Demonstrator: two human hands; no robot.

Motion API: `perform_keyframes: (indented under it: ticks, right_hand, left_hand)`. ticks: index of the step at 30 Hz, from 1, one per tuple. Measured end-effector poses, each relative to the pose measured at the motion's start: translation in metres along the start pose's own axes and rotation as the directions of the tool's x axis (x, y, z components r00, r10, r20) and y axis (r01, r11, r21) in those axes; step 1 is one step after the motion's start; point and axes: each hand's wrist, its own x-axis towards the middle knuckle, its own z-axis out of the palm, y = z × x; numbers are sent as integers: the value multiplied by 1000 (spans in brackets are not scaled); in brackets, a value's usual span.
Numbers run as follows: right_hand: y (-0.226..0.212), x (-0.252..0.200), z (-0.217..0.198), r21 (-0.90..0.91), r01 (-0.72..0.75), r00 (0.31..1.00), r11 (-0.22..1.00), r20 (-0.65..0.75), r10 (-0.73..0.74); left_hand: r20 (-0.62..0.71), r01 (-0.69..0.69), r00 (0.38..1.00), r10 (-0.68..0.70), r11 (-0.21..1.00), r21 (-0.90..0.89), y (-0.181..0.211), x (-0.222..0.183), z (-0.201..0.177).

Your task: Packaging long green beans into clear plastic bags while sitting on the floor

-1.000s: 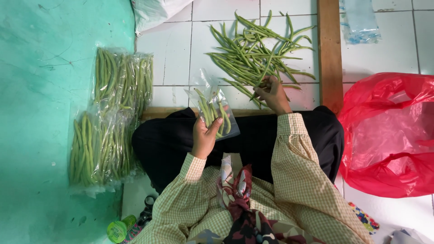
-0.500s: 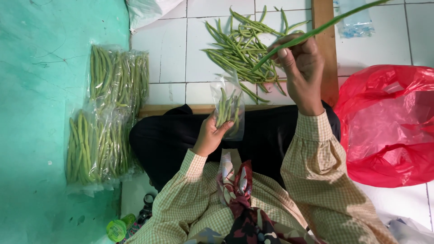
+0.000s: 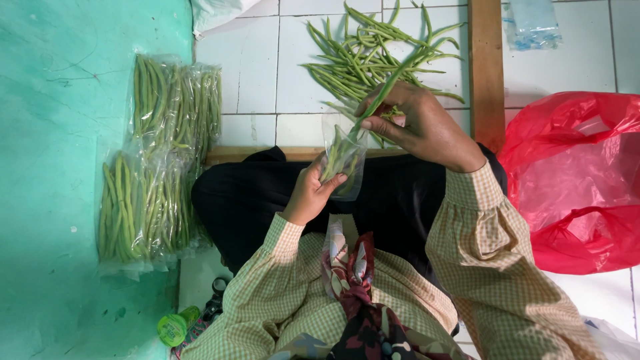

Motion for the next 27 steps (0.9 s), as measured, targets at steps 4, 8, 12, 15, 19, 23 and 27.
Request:
perform_keyframes:
  ticks: [4,8,12,15,19,23,27]
  right_hand:
    - [-4,2,-11,-105,48,994,993,99,-38]
    - [-12,2,-14,10,-14,997,1000,76,13]
    - [-2,-1,-9,212,-46,997,976,-53,59]
    - [-10,5,-9,53,-55,996,997,71,51]
    - [-10,5,-9,62,-8,997,998,71,3]
    - [-8,7,-10,-53,74,997,996,-13,-74]
    - [-16,9,-7,-145,66,998,987,28,-62]
  left_hand:
    - [39,-8,999,10,999,-54,3,1,1]
    - [64,-12,998,14,1000,-28,11,4,2]
    - [83,-8,996,9,1000,-15,12,7,2]
    - [79,-2,997,8,997,-74,12,9,2]
    - [62,-27,997,34,993,-117,10,12,0]
    - [54,-29,998,35,993,-112,11,14,-1]
    - [64,-27,997,34,994,-104,12,14,-1]
